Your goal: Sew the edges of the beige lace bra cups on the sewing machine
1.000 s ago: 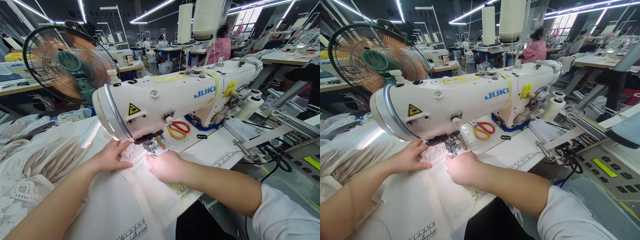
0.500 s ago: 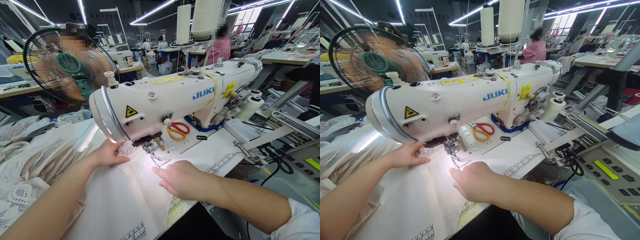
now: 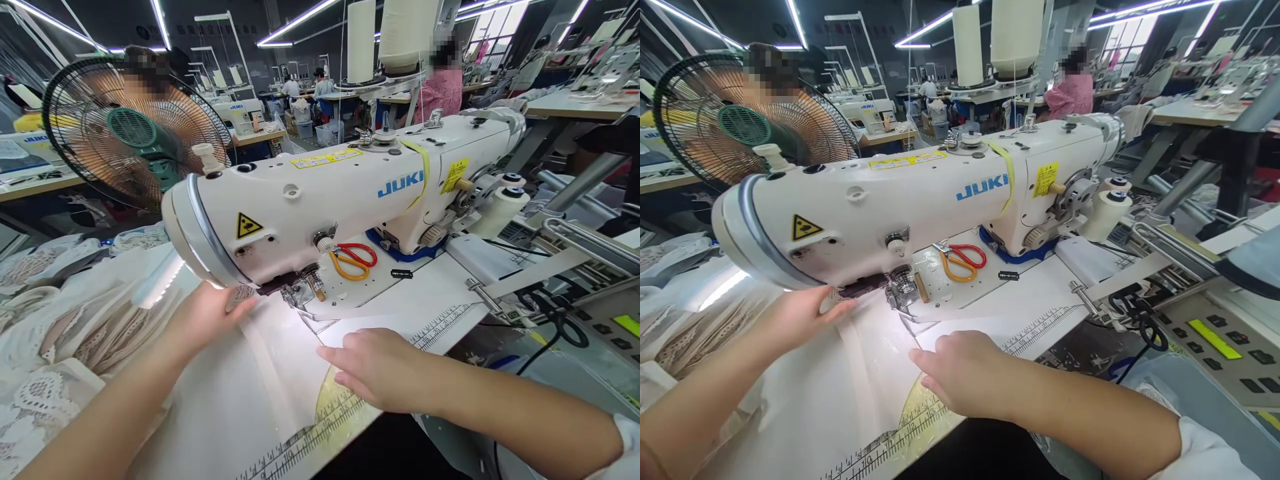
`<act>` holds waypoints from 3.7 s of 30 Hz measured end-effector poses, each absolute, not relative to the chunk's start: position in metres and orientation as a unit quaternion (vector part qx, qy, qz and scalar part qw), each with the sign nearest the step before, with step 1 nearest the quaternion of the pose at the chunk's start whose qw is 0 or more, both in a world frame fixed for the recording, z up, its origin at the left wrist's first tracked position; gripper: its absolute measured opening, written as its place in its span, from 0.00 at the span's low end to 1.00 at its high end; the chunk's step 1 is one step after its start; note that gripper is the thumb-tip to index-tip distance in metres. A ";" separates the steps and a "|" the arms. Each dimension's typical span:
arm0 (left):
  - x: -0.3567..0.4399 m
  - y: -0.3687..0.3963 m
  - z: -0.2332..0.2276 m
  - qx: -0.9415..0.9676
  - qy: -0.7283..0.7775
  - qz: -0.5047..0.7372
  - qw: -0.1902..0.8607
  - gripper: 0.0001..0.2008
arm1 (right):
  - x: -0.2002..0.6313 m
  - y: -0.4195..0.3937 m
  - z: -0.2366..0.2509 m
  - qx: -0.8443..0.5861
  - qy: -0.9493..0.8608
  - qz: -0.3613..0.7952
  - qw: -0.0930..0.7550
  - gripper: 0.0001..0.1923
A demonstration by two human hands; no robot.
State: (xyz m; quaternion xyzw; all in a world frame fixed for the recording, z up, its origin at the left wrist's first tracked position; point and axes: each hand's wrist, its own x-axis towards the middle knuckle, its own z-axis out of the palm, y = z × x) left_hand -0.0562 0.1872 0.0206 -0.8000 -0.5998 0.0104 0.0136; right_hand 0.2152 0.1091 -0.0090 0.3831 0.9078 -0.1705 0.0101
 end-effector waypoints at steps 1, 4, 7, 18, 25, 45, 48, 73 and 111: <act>-0.049 0.176 0.017 -0.806 -0.591 0.009 0.027 0.20 | 0.216 0.109 -0.010 0.379 0.910 -0.167 0.009 0.19; -0.029 0.137 -0.005 -0.862 -0.504 -0.029 0.044 0.24 | 0.218 0.106 -0.010 0.369 0.916 -0.159 0.003 0.18; -0.019 0.105 -0.031 -0.908 -0.412 -0.044 0.064 0.26 | 0.219 0.104 -0.010 0.369 0.918 -0.146 -0.001 0.16; -0.024 0.090 -0.047 -0.931 -0.357 -0.032 0.070 0.25 | 0.214 0.103 -0.007 0.372 0.918 -0.131 0.028 0.14; -0.028 0.098 -0.042 -0.934 -0.342 -0.048 0.097 0.23 | 0.210 0.108 -0.009 0.366 0.923 -0.113 0.038 0.14; -0.029 0.119 -0.018 -0.955 -0.265 -0.086 0.101 0.15 | 0.177 0.140 0.005 0.381 0.913 -0.097 0.107 0.18; -0.034 0.125 -0.023 -0.954 -0.272 -0.079 0.099 0.15 | 0.169 0.143 0.013 0.392 0.901 -0.098 0.159 0.22; -0.055 0.165 -0.029 -0.928 -0.365 -0.022 0.073 0.20 | 0.127 0.148 0.019 0.441 0.853 -0.094 0.263 0.46; -0.214 -0.014 0.044 -0.509 -0.845 -0.138 0.083 0.19 | 0.182 0.067 -0.052 0.446 0.876 -0.051 -0.174 0.12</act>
